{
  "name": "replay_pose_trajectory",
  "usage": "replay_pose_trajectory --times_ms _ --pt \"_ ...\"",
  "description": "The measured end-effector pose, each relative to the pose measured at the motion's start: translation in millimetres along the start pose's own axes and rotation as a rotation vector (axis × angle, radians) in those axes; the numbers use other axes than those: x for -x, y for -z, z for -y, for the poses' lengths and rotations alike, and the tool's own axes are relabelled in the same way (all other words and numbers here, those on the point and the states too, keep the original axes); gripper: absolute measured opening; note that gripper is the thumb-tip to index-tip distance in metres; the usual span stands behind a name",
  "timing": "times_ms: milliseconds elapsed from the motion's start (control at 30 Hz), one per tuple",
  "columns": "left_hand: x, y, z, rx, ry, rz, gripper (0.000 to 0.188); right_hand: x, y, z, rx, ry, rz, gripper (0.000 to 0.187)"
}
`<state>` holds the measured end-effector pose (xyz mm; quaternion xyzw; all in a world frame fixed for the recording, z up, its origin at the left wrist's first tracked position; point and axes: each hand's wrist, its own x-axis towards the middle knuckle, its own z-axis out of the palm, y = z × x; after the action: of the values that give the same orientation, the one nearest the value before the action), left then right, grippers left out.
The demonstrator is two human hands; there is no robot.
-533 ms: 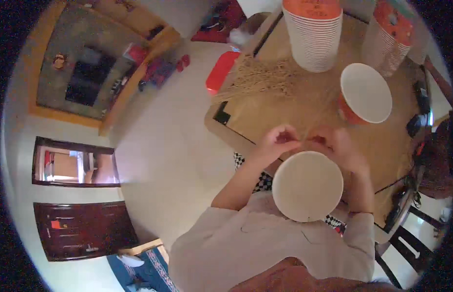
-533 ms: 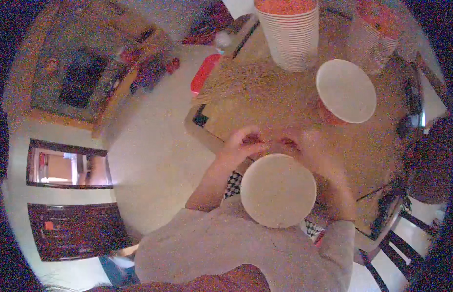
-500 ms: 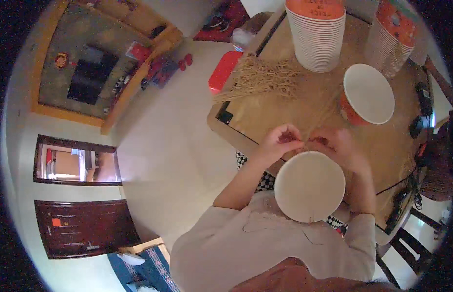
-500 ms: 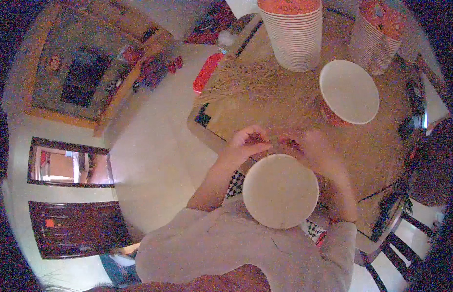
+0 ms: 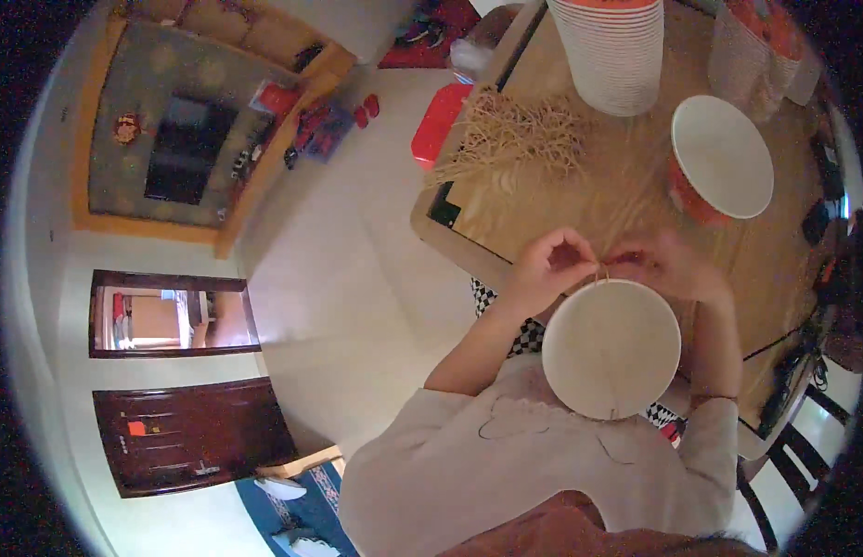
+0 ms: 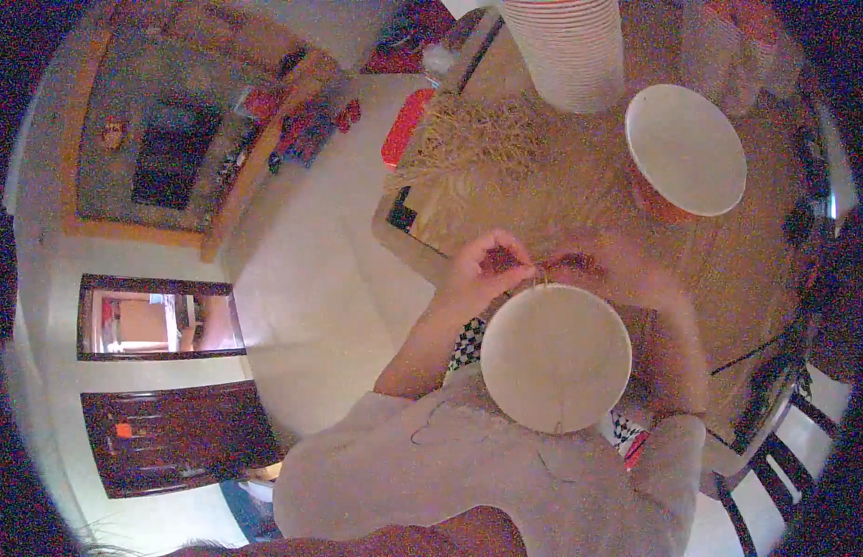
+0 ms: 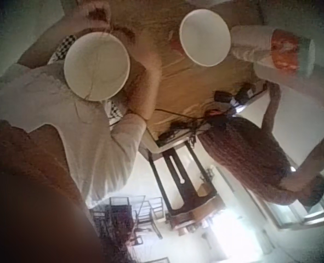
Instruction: Threading a string through holes in paper cups to assemble them for a decoration.
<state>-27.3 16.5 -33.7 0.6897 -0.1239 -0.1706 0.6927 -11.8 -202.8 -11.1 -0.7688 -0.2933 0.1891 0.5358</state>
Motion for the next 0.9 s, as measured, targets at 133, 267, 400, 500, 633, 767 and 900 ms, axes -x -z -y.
replay_pose_trajectory --times_ms 133,267,400,500,633,767,900 --pt "3.6 -4.8 -8.1 -0.068 -0.012 -0.063 0.014 -5.7 4.9 6.1 0.059 0.003 0.041 0.02" --pt "3.1 -11.5 -14.8 -0.457 -0.225 -0.159 0.014 -4.0 4.0 3.6 0.022 0.014 0.016 0.02" --pt "4.5 -11.7 -14.4 -0.523 -0.211 -0.146 0.015 -4.4 2.2 1.0 -0.019 0.031 0.011 0.021" --pt "3.9 -12.1 -16.0 -0.55 -0.236 -0.147 0.014 -6.3 3.8 5.8 0.037 -0.041 0.051 0.02" --pt "3.3 -13.7 -16.7 -0.506 -0.229 -0.116 0.015 -6.8 0.4 -0.7 0.084 -0.009 0.059 0.023" --pt "5.2 -13.7 -8.9 -0.424 -0.205 -0.125 0.015 -3.0 -4.5 -4.5 0.122 0.053 -0.024 0.012" --pt "6.8 -12.3 -14.5 -0.437 -0.107 -0.131 0.015 -3.1 0.6 3.4 0.1 -0.041 -0.002 0.016"
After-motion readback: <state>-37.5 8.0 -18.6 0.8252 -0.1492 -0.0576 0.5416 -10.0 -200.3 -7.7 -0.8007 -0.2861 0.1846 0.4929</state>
